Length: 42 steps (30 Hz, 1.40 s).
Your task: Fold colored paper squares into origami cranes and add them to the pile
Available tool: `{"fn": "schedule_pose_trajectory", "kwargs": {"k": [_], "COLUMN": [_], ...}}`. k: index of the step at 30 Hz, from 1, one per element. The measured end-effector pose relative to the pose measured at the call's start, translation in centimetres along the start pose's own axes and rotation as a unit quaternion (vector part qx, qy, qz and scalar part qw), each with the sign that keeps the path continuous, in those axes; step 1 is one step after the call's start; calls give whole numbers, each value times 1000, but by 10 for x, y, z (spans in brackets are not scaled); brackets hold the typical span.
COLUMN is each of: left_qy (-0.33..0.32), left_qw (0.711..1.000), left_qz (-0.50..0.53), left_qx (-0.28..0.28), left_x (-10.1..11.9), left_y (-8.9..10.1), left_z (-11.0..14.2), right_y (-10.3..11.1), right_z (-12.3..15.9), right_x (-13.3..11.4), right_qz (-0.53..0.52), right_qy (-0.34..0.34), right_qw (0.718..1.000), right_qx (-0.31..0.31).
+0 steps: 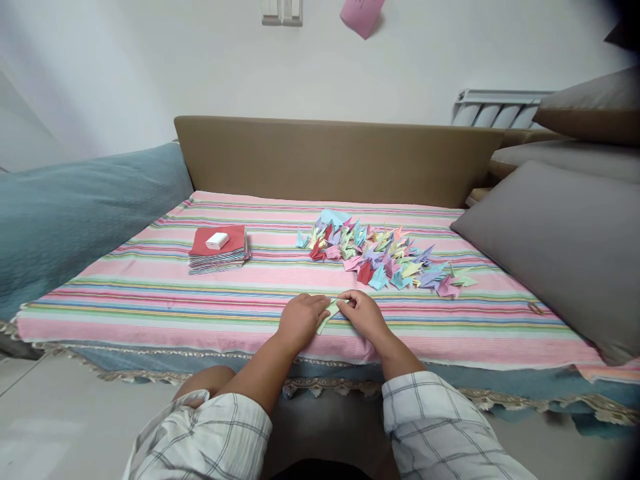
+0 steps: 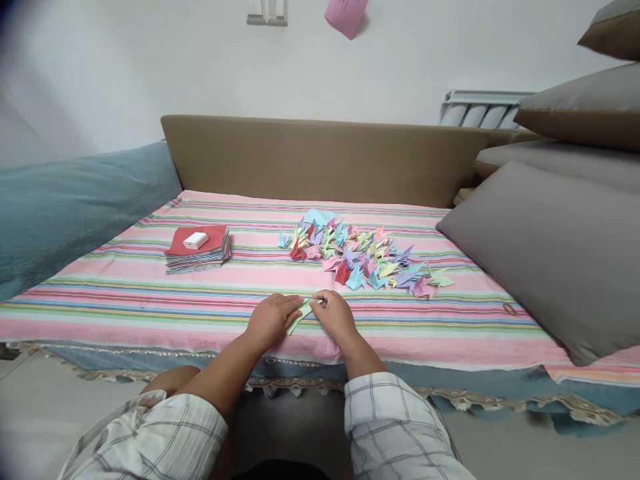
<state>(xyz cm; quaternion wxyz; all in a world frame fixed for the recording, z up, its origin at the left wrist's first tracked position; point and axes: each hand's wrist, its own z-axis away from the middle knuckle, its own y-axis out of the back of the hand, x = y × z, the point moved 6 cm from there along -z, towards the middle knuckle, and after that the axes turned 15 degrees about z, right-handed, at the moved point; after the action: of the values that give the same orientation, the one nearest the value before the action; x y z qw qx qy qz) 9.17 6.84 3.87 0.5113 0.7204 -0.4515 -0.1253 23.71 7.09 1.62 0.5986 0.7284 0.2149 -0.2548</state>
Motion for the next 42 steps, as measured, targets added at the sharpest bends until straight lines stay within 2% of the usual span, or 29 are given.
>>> {"fn": "schedule_pose_trajectory", "kwargs": {"k": [12, 19, 25, 29, 35, 42], "left_qy": [-15, -12, -6, -14, -19, -19], "left_qw": [999, 999, 999, 999, 999, 999], "left_qz": [-27, -26, -26, -19, -12, -9], "left_qx": [-16, -25, -35, -34, -33, -24], "left_x": [8, 9, 9, 8, 10, 9], "left_y": [3, 2, 1, 0, 1, 0], "left_z": [-1, -1, -1, -2, -2, -1], "right_y": [7, 2, 1, 4, 8, 5], "right_z": [-7, -12, -13, -11, -6, -1], "right_x": [-7, -7, 1, 5, 2, -2], "right_qz": [48, 81, 18, 18, 31, -2], "right_qy": [28, 1, -4, -11, 25, 70], "right_qw": [998, 996, 998, 997, 998, 995], "right_qx": [-16, -29, -67, -72, -56, -75]}}
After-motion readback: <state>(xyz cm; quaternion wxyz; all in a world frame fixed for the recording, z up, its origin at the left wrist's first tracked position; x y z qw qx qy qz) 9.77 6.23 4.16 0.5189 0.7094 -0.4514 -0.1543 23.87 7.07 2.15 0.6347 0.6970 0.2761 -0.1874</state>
